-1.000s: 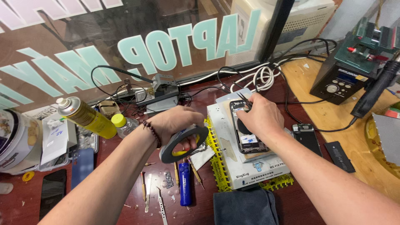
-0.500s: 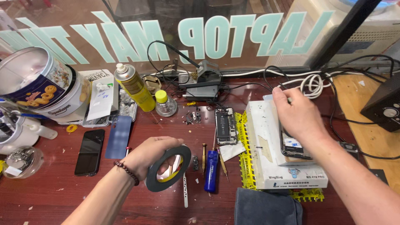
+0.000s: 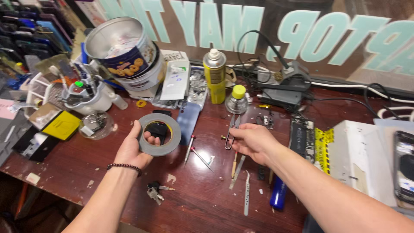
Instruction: The person uses a screwdriver to adjust components inside a disassembled mobile phone chassis, then applies black adhesive tape to the interior. The phone remains open on the workbench throughout the clip.
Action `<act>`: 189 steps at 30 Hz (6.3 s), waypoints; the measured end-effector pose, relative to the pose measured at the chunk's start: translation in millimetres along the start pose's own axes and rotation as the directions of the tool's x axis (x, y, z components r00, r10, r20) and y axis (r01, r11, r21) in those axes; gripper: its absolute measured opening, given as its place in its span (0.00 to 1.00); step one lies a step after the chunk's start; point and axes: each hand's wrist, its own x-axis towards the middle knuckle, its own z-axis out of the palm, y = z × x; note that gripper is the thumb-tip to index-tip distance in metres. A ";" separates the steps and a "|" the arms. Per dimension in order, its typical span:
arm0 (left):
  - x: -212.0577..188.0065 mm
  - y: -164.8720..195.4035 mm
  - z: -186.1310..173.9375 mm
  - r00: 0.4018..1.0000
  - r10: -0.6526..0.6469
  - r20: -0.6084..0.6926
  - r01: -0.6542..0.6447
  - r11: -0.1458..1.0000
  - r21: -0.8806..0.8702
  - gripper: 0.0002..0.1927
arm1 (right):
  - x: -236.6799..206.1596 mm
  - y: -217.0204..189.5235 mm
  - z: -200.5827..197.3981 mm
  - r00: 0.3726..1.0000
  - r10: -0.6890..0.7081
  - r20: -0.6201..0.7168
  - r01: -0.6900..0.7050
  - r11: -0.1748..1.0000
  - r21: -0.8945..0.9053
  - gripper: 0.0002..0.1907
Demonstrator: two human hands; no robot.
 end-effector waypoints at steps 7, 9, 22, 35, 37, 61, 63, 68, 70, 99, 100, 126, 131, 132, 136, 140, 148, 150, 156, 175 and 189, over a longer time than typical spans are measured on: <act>63.2 33.7 -70.7 0.958 0.052 -0.282 -0.131 0.955 -0.268 0.19 | 97.4 16.6 63.5 0.983 -0.030 -0.181 -0.054 0.895 -0.442 0.12; 74.3 41.7 -96.7 0.949 0.004 -0.316 -0.133 0.912 -0.388 0.20 | 105.6 21.0 69.9 0.979 -0.034 -0.203 -0.066 0.883 -0.464 0.11; 62.1 48.5 -92.0 0.620 0.576 -0.533 -0.120 0.741 0.661 0.26 | 60.4 12.1 11.7 0.869 -0.492 -0.052 0.115 0.304 -0.946 0.08; -4.9 -122.8 95.8 0.960 0.131 0.249 -0.270 0.675 0.686 0.04 | -51.1 -16.6 -93.8 0.909 -0.235 -0.344 0.122 0.940 -0.319 0.10; -23.2 -149.3 116.7 0.952 -0.030 0.303 -0.228 0.591 0.774 0.03 | -75.2 -21.2 -101.5 0.906 -0.263 -0.332 0.166 0.941 -0.294 0.11; -247.3 -297.1 269.8 0.773 -0.290 0.564 -0.252 0.677 0.692 0.10 | -285.1 -28.8 -225.1 0.655 -0.747 0.110 0.513 0.333 -0.792 0.19; -255.1 -312.4 283.9 0.766 -0.232 0.599 -0.353 0.628 0.694 0.11 | -290.2 -34.4 -246.3 0.637 -0.770 0.021 0.463 0.361 -0.810 0.19; -246.8 -349.9 303.5 0.301 0.230 0.925 -0.898 -0.258 0.357 0.18 | -293.7 -45.2 -304.0 0.696 -0.636 -0.333 0.317 0.689 -0.652 0.17; -241.4 -357.3 306.9 0.149 0.145 0.978 -0.832 -0.516 0.203 0.24 | -292.0 -44.1 -321.7 0.693 -0.611 -0.382 0.329 0.740 -0.587 0.18; -241.7 -365.8 306.8 0.342 -0.043 0.939 -0.772 -0.582 0.255 0.25 | -234.8 -38.6 -332.0 0.616 -0.749 -0.243 0.402 0.564 -0.721 0.15; -239.4 -366.3 306.9 0.340 -0.030 0.940 -0.768 -0.586 0.259 0.24 | -231.9 -41.0 -329.5 0.619 -0.745 -0.248 0.393 0.567 -0.723 0.15; -186.0 -367.8 335.7 0.872 0.085 0.483 -0.486 0.285 0.827 0.11 | -220.0 -48.9 -308.0 0.578 -0.794 0.188 0.284 -0.020 -0.959 0.11; -182.3 -368.2 331.1 0.841 0.107 0.530 -0.540 0.238 0.808 0.12 | -219.0 -49.6 -307.7 0.587 -0.787 0.190 0.265 -0.035 -0.964 0.11; -181.2 -367.9 331.2 0.838 0.108 0.535 -0.544 0.239 0.804 0.12 | -218.6 -48.6 -307.1 0.577 -0.794 0.189 0.267 -0.036 -0.963 0.11; -179.5 -367.4 332.4 0.853 0.085 0.516 -0.519 0.254 0.816 0.12 | -216.2 -44.1 -304.9 0.559 -0.816 0.150 0.247 -0.009 -0.969 0.11; -181.2 -365.6 333.1 0.860 0.067 0.506 -0.503 0.281 0.817 0.12 | -213.3 -43.3 -305.1 0.567 -0.817 0.105 0.232 0.036 -0.972 0.11; -186.2 -361.8 334.8 0.868 0.058 0.492 -0.488 0.277 0.828 0.11 | -213.9 -45.0 -301.6 0.610 -0.792 0.040 0.204 0.108 -0.973 0.12; -186.8 -361.6 335.4 0.873 0.049 0.486 -0.478 0.286 0.831 0.11 | -215.6 -45.3 -300.0 0.630 -0.777 0.017 0.179 0.123 -0.976 0.12; -187.8 -360.6 334.9 0.866 0.068 0.496 -0.495 0.265 0.828 0.11 | -216.9 -49.5 -297.5 0.679 -0.731 -0.073 0.150 0.235 -0.960 0.12; -207.3 -361.6 350.5 0.802 0.190 0.567 -0.569 -0.046 0.821 0.14 | -197.2 -30.6 -314.3 0.471 -0.882 -0.025 0.390 0.234 -0.890 0.10; -188.5 -367.3 348.5 0.816 0.155 0.557 -0.565 0.017 0.825 0.13 | -214.1 -42.7 -305.6 0.611 -0.792 -0.013 0.243 0.203 -0.949 0.11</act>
